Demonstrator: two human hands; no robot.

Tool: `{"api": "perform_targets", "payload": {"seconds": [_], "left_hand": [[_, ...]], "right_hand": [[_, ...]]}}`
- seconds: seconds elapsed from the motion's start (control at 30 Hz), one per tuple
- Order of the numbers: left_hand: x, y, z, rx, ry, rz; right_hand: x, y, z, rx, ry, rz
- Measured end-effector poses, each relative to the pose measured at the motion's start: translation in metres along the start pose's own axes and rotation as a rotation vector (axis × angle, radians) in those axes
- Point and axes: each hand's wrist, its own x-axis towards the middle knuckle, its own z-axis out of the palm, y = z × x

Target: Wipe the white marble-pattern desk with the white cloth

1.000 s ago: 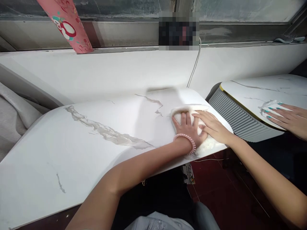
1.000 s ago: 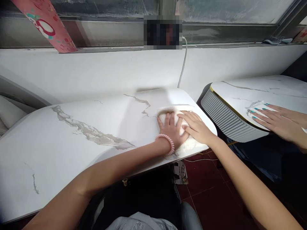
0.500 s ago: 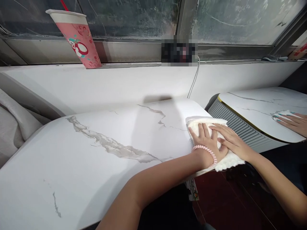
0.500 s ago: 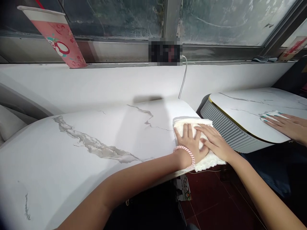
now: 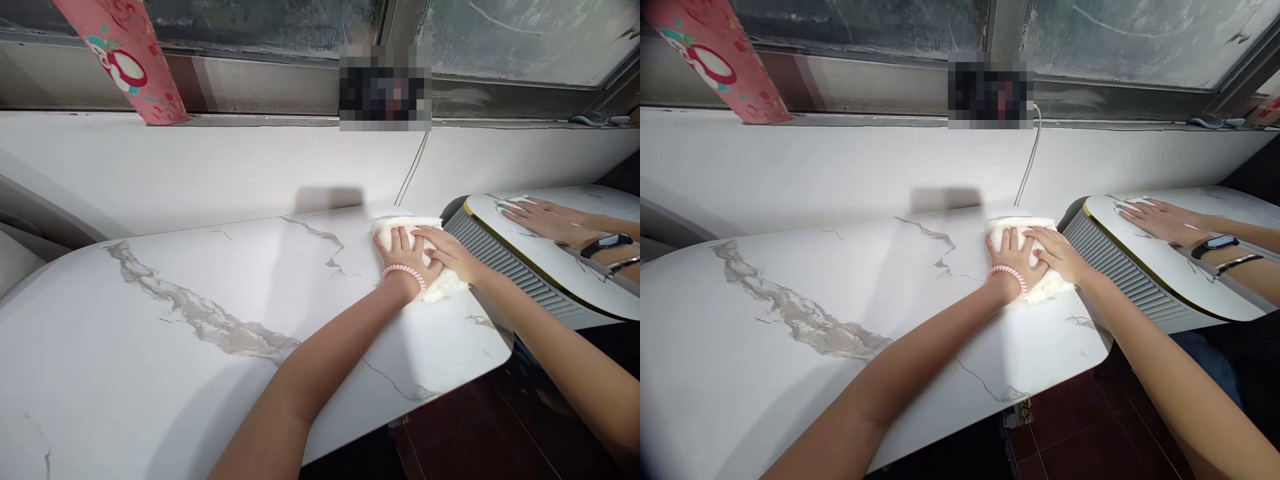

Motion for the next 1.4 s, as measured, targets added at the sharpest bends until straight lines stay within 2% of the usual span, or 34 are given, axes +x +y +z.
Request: {"api": "perform_targets", "payload": {"seconds": [0.3,0.7,0.93,1.4], "left_hand": [[0.051,-0.023,0.002,-0.002,0.006,-0.001],[0.096,-0.051,0.0,-0.004,0.004,-0.044],[0.103,-0.055,-0.003,0.01,0.023,-0.063],[0.093,-0.061,-0.005,0.003,-0.006,-0.046]], "right_hand": [[0.048,0.025,0.008,0.039,0.044,0.023],[0.101,0.035,0.016,0.074,0.061,0.055],[0.113,0.036,0.017,0.1,0.044,0.068],[0.102,0.016,0.018,0.038,0.073,0.087]]}}
